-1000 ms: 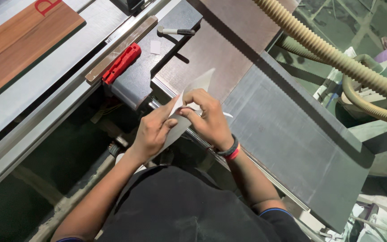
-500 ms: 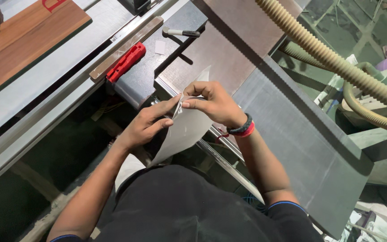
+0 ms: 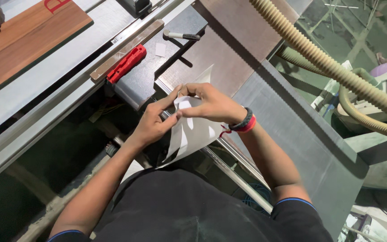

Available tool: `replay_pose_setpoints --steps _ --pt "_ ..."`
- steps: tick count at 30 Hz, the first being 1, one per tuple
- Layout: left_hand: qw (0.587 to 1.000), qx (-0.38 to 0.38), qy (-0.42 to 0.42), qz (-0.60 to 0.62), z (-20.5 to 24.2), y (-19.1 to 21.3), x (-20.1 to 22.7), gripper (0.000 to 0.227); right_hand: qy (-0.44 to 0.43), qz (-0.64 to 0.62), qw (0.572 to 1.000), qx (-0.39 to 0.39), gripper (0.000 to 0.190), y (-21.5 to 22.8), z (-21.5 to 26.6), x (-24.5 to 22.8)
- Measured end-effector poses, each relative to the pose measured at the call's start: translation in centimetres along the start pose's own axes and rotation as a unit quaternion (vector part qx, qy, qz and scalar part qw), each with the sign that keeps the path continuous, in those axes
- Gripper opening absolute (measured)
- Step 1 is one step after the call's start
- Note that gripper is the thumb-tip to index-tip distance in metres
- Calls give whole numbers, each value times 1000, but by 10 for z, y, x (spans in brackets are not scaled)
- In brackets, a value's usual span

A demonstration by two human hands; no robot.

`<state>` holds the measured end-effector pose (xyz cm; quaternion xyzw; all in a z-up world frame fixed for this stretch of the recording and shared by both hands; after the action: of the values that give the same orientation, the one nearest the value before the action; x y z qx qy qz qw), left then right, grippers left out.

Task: The person applies small white labels to thin wooden strips on a table saw, referencing a printed sheet. They peel labels from a backing sheet and press them onto the wood, then adjust the saw's fence and continue applying labels to additional strips.

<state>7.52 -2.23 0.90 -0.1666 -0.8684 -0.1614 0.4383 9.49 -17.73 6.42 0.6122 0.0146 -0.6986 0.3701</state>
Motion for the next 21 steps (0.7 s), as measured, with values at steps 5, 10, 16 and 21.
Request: replay_pose_setpoints --steps 5,10,16,21 --pt "986 71 29 -149 -8 -7 7 54 -2 116 990 86 40 8 0 -12" --pt "962 106 -51 -245 -11 -13 19 45 -21 155 975 155 34 14 11 -22" --pt "946 104 -119 -283 -15 -11 29 46 80 118 973 184 22 12 15 -32" --pt "945 107 -115 -287 -15 -11 32 44 78 133 971 183 21 10 16 -29"
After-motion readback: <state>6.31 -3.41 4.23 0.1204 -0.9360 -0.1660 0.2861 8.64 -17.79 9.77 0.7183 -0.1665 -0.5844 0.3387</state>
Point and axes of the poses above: each hand's wrist, its own z-axis away from the middle knuckle, its own y-axis out of the back of the hand, x = y × z, the point moved 6 cm from there along -z, towards the middle knuckle, and after that the axes turned 9 degrees about -y, right-handed, at the moved point
